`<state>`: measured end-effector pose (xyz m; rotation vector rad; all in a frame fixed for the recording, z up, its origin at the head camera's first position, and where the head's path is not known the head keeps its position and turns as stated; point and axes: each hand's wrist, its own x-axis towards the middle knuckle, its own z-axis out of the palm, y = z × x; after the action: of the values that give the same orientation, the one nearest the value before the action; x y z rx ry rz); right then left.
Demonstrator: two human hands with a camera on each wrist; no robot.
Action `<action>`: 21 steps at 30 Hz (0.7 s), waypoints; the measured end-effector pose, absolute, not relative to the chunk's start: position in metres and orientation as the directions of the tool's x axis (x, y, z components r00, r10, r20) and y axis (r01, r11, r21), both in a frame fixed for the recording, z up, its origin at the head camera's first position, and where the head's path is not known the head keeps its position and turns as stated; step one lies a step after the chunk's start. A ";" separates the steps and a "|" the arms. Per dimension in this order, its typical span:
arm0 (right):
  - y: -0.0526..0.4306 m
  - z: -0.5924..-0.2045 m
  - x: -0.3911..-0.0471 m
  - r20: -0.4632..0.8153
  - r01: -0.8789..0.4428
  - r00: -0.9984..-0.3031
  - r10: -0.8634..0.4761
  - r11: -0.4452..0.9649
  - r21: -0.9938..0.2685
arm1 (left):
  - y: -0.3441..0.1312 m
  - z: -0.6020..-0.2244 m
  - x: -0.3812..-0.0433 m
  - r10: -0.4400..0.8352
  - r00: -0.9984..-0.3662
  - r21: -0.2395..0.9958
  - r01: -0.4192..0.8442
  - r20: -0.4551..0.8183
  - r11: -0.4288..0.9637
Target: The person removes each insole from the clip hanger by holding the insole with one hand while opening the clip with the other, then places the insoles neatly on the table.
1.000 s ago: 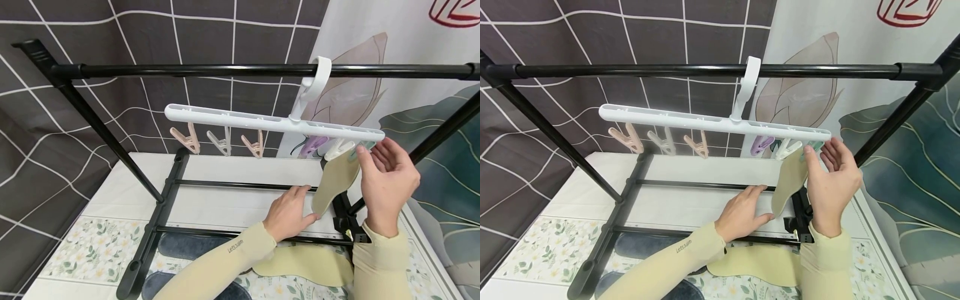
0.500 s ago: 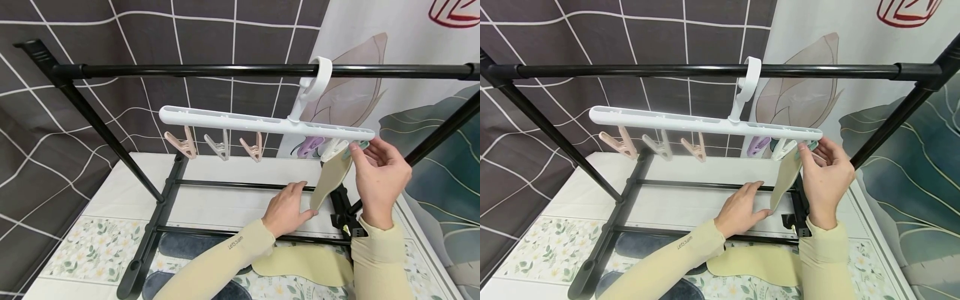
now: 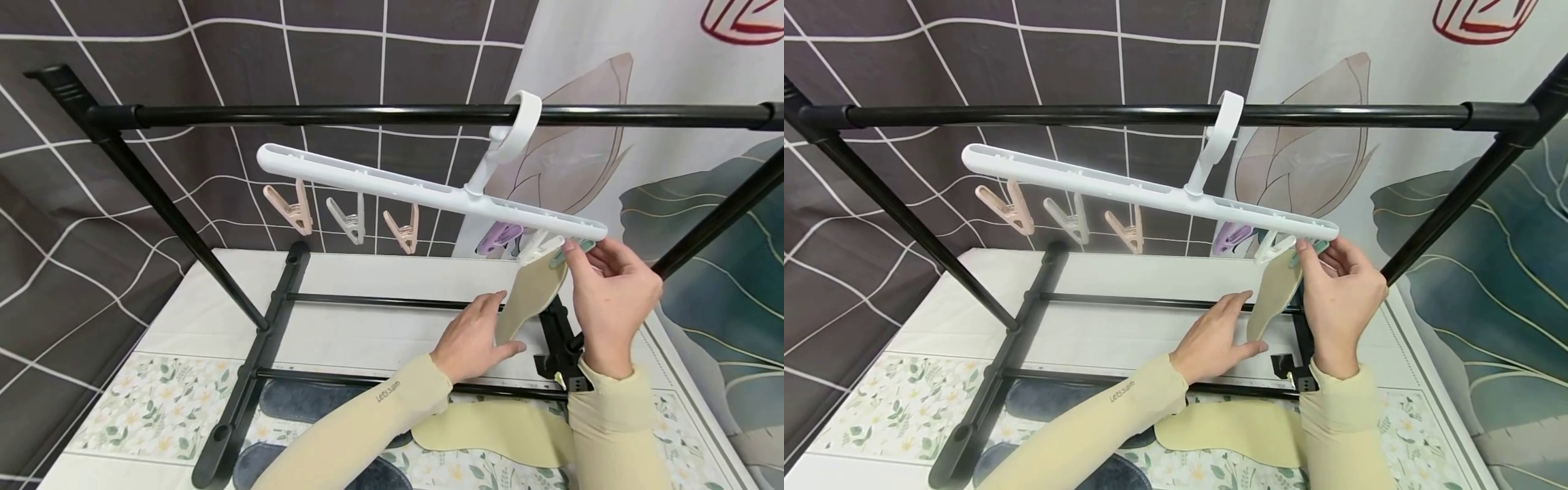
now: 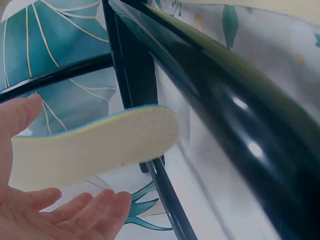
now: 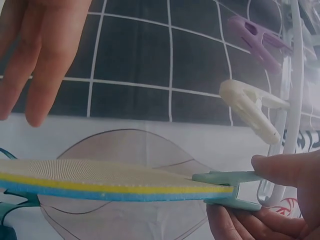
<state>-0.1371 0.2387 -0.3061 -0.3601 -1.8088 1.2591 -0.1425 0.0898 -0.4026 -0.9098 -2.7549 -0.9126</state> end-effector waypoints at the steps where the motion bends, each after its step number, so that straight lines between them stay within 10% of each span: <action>1: 0.238 -0.306 -0.137 0.495 -0.237 -0.571 0.655 0.446 -0.863 | 0.090 -0.403 -0.143 0.514 -0.813 0.516 0.575 0.273 0.635; 21: 0.224 -0.297 -0.123 0.459 -0.259 -0.583 0.670 0.382 -0.887 | 0.101 -0.401 -0.145 0.528 -0.794 0.490 0.604 0.301 0.629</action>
<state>-0.1227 0.2243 -0.2971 -0.3609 -1.7678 1.3378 -0.1455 0.1011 -0.4011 -0.9497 -2.7172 -0.8891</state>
